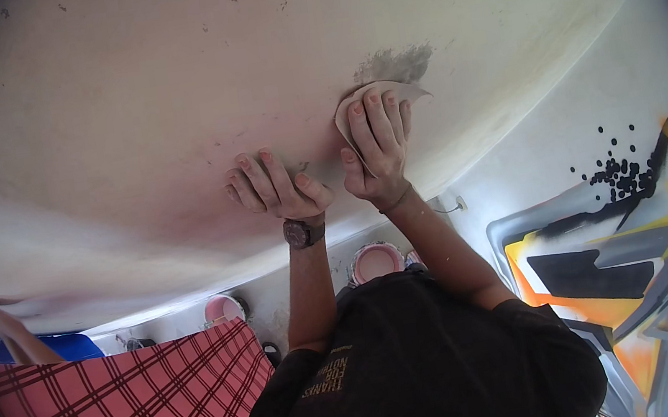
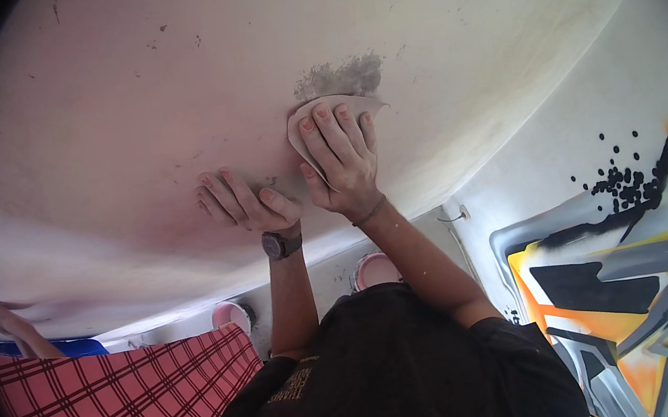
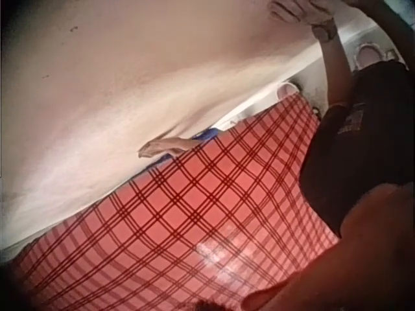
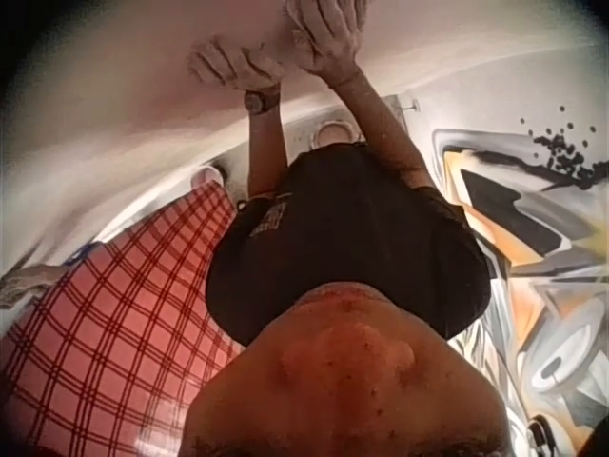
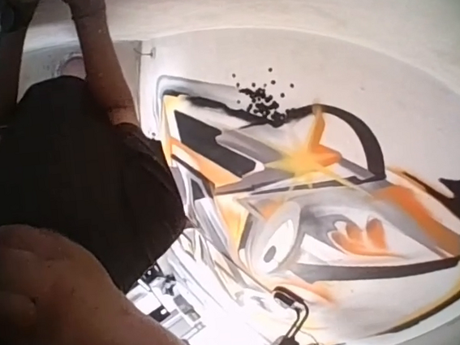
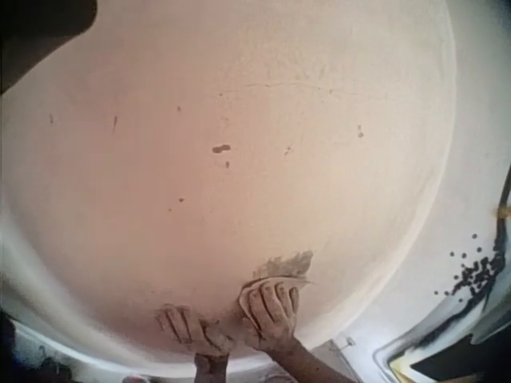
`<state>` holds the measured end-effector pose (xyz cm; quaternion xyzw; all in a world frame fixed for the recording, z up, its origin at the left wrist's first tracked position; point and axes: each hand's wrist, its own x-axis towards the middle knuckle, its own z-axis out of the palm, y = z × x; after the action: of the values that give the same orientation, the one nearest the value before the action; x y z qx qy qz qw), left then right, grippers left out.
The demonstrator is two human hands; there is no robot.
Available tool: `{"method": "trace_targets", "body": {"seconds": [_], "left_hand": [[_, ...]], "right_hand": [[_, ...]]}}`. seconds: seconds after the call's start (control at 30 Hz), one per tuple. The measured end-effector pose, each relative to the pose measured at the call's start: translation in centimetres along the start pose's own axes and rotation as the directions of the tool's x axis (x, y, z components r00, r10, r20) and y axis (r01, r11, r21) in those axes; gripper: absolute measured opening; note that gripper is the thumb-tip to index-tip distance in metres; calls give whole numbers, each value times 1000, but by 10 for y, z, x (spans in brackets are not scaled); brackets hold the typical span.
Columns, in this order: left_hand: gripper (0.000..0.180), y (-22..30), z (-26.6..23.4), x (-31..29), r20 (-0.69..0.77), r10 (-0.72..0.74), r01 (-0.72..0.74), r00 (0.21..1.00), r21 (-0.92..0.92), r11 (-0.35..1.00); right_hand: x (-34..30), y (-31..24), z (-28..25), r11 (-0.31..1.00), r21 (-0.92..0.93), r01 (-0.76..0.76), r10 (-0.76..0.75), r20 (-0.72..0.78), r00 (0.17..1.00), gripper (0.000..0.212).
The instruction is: Sanding a patched area on a wall with sandpaper.
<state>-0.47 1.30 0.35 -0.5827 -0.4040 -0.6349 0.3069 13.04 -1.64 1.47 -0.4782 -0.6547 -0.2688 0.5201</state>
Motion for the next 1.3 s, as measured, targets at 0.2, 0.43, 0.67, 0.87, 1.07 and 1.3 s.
{"method": "trace_targets", "body": {"seconds": [0.2, 0.43, 0.67, 0.87, 1.07, 1.3], "left_hand": [[51, 2, -2, -1, -4, 4, -4, 1000, 3, 1000], [50, 2, 0, -3, 22, 0, 0, 1000, 7, 1000], [51, 4, -4, -4, 21, 6, -6, 1000, 15, 1000], [51, 10, 2, -5, -2, 20, -20, 1000, 17, 1000], [50, 18, 6, -8, -2, 17, -17, 1000, 27, 999], [51, 31, 13, -14, 24, 28, -29, 999, 30, 999]], "right_hand": [[20, -2, -6, 1000, -5, 4, -4, -22, 1000, 54], [2, 1, -7, 1000, 8, -11, 11, 23, 1000, 53], [-11, 2, -7, 1000, 23, -21, 21, 18, 1000, 53], [-13, 9, -5, 1000, -2, -18, 18, -21, 1000, 52], [2, 15, -11, 1000, 5, -15, 16, -51, 999, 52], [-39, 38, -13, 1000, -4, 7, -7, -28, 1000, 51]]}}
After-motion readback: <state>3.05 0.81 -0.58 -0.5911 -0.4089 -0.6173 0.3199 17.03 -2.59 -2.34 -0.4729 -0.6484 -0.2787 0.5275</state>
